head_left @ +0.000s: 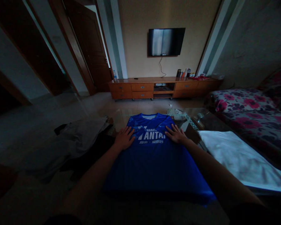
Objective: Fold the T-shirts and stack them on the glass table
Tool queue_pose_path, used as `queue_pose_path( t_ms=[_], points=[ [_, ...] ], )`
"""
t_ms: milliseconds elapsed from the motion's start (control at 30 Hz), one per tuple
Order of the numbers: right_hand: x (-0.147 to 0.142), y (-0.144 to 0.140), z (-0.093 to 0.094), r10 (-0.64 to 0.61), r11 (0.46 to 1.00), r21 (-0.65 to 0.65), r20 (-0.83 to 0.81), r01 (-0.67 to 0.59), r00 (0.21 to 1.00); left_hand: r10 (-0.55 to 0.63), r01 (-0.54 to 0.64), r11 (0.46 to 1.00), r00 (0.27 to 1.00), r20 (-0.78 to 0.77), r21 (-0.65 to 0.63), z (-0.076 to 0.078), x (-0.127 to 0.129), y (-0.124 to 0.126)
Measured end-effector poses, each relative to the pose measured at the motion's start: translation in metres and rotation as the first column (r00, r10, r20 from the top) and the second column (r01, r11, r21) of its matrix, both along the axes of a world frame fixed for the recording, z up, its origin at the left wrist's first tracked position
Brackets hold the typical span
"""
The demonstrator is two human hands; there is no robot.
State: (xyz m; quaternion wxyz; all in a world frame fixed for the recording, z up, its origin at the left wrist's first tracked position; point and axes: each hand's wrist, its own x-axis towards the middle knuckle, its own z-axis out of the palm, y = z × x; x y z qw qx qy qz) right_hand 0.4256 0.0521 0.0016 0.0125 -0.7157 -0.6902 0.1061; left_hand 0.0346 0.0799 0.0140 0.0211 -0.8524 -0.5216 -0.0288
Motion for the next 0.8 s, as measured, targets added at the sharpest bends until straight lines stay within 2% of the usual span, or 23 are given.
queue_pose_path(
  t_ms=[67,167,300,400,467,567,800],
  points=[
    [-0.001,-0.001,0.009,-0.012,1.000,-0.024,-0.044,0.011,0.999,-0.014,0.014,1.000,1.000,0.004,-0.022,0.005,0.001,-0.006],
    [-0.004,-0.006,0.015,0.020,1.000,0.022,0.000,-0.020,1.000,-0.021,0.023,0.998,0.999,0.027,-0.054,0.010,0.002,-0.014],
    [-0.010,-0.019,0.004,0.076,0.995,0.054,0.071,-0.080,0.995,-0.017,0.021,0.994,0.999,0.043,-0.105,0.009,0.001,-0.025],
    [-0.015,-0.030,-0.005,0.066,0.994,0.086,0.077,-0.072,0.995,-0.013,0.016,0.994,1.000,0.027,-0.107,0.008,-0.001,-0.033],
    [-0.017,-0.036,-0.006,0.015,0.985,0.171,0.084,-0.030,0.996,-0.004,0.006,0.999,0.999,0.037,-0.048,0.011,-0.003,-0.039],
    [-0.015,-0.047,0.004,-0.093,0.964,0.257,0.066,0.073,0.993,0.041,-0.042,0.999,0.997,0.060,0.010,0.022,-0.008,-0.050],
    [0.001,-0.091,0.027,-0.322,0.911,0.254,-0.057,0.325,0.945,0.185,-0.188,0.981,0.981,0.062,0.051,0.056,-0.032,-0.103]
  ],
)
